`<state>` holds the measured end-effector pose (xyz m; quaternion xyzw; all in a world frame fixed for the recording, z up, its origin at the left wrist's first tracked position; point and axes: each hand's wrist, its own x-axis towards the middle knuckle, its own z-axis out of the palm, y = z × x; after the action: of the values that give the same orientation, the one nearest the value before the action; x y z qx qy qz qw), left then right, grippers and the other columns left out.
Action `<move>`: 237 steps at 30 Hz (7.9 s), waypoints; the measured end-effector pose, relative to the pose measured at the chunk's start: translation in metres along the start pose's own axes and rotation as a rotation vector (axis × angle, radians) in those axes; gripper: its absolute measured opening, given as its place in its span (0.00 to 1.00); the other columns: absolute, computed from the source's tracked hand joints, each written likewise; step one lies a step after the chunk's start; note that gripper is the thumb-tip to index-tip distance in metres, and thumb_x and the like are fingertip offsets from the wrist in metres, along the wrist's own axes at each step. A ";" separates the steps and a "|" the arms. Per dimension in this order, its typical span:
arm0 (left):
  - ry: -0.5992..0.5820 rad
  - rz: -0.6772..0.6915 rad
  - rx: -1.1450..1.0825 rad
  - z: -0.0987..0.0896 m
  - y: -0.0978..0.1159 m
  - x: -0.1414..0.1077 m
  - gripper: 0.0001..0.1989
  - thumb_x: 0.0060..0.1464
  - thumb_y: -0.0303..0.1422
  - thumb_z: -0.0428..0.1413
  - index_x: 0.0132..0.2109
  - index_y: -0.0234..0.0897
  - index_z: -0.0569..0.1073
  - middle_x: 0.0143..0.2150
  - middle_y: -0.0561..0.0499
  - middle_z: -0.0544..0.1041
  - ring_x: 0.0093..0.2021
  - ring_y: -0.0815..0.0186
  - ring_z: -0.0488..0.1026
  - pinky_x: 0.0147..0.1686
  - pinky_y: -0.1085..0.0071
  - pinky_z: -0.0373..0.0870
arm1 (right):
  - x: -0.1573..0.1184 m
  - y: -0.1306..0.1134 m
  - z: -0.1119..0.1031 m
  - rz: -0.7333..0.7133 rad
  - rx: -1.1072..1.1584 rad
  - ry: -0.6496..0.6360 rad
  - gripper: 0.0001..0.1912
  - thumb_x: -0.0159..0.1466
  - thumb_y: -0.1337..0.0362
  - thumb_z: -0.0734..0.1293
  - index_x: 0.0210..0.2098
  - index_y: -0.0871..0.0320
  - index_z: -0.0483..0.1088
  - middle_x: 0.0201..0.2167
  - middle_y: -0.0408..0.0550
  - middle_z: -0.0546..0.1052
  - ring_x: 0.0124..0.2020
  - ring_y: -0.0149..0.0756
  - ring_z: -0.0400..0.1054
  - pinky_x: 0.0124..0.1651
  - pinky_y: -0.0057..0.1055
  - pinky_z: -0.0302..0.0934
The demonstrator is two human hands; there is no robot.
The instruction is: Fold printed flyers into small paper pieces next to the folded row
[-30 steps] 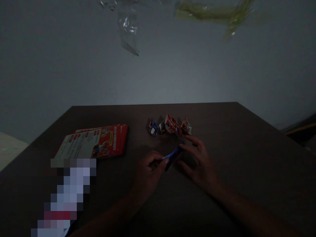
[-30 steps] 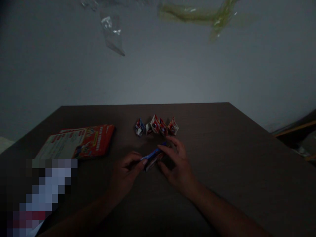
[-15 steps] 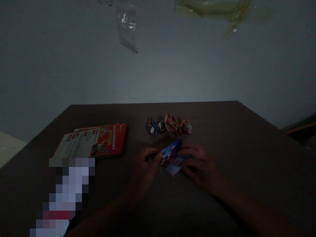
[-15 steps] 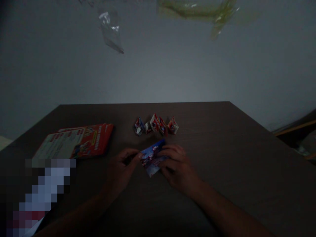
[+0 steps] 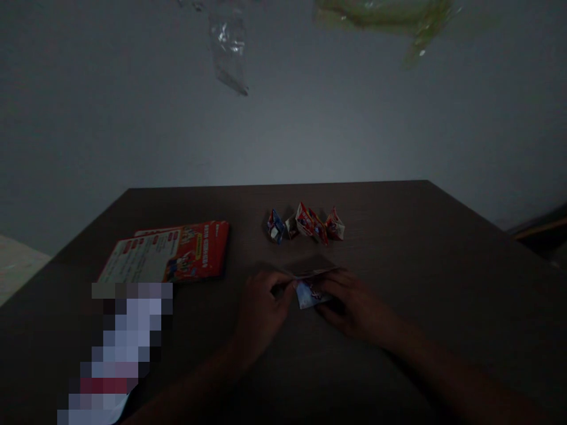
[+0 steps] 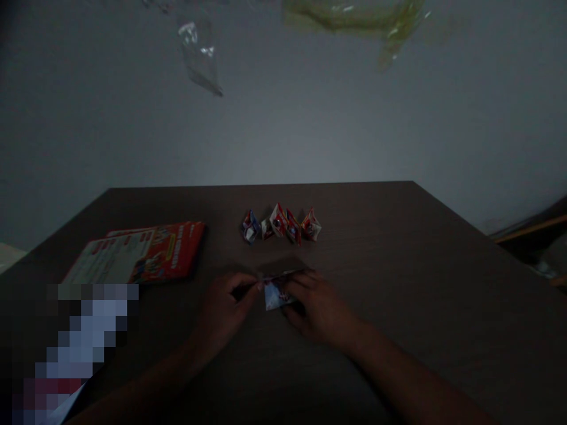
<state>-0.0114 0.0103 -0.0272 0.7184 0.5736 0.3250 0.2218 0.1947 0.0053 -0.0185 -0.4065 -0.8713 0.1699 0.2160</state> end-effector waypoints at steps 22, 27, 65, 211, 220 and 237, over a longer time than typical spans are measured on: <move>-0.183 0.216 0.457 -0.003 0.008 -0.008 0.19 0.52 0.24 0.49 0.51 0.42 0.70 0.39 0.47 0.69 0.42 0.58 0.63 0.42 0.61 0.61 | 0.001 0.004 -0.009 -0.162 0.063 -0.069 0.07 0.58 0.72 0.64 0.33 0.56 0.72 0.34 0.46 0.75 0.39 0.36 0.68 0.44 0.35 0.61; -0.177 0.217 0.457 -0.003 0.007 -0.007 0.19 0.52 0.24 0.49 0.50 0.42 0.70 0.39 0.48 0.69 0.42 0.58 0.63 0.41 0.61 0.61 | 0.001 0.004 -0.005 -0.177 -0.054 -0.047 0.08 0.59 0.66 0.66 0.39 0.55 0.71 0.37 0.48 0.75 0.42 0.39 0.67 0.46 0.37 0.61; -0.137 0.199 0.437 -0.001 0.007 -0.006 0.16 0.53 0.25 0.49 0.48 0.42 0.71 0.39 0.49 0.70 0.43 0.58 0.65 0.42 0.59 0.61 | 0.006 0.013 -0.005 0.126 0.215 0.080 0.06 0.61 0.70 0.62 0.29 0.58 0.70 0.42 0.51 0.72 0.43 0.36 0.68 0.46 0.32 0.62; -0.174 0.231 0.555 0.000 0.024 -0.020 0.22 0.55 0.44 0.49 0.52 0.36 0.68 0.48 0.43 0.68 0.48 0.52 0.63 0.47 0.54 0.60 | 0.027 0.021 0.005 0.458 0.100 0.126 0.08 0.54 0.67 0.65 0.19 0.59 0.67 0.25 0.44 0.72 0.26 0.32 0.67 0.29 0.26 0.56; -0.193 0.281 0.550 0.003 0.022 -0.021 0.24 0.57 0.42 0.47 0.55 0.32 0.67 0.55 0.42 0.67 0.53 0.52 0.62 0.52 0.54 0.58 | 0.027 0.020 0.005 0.454 0.093 0.129 0.08 0.54 0.67 0.64 0.19 0.59 0.67 0.25 0.45 0.72 0.25 0.32 0.66 0.29 0.26 0.56; -0.187 0.300 0.561 0.002 0.020 -0.020 0.23 0.57 0.43 0.48 0.55 0.34 0.67 0.55 0.42 0.68 0.52 0.52 0.62 0.50 0.54 0.58 | 0.027 0.020 0.004 0.463 0.119 0.138 0.08 0.53 0.67 0.65 0.19 0.59 0.66 0.25 0.45 0.73 0.26 0.32 0.67 0.29 0.26 0.56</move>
<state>0.0016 -0.0137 -0.0188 0.8547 0.5058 0.1158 0.0168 0.1897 0.0380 -0.0250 -0.5924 -0.7266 0.2379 0.2540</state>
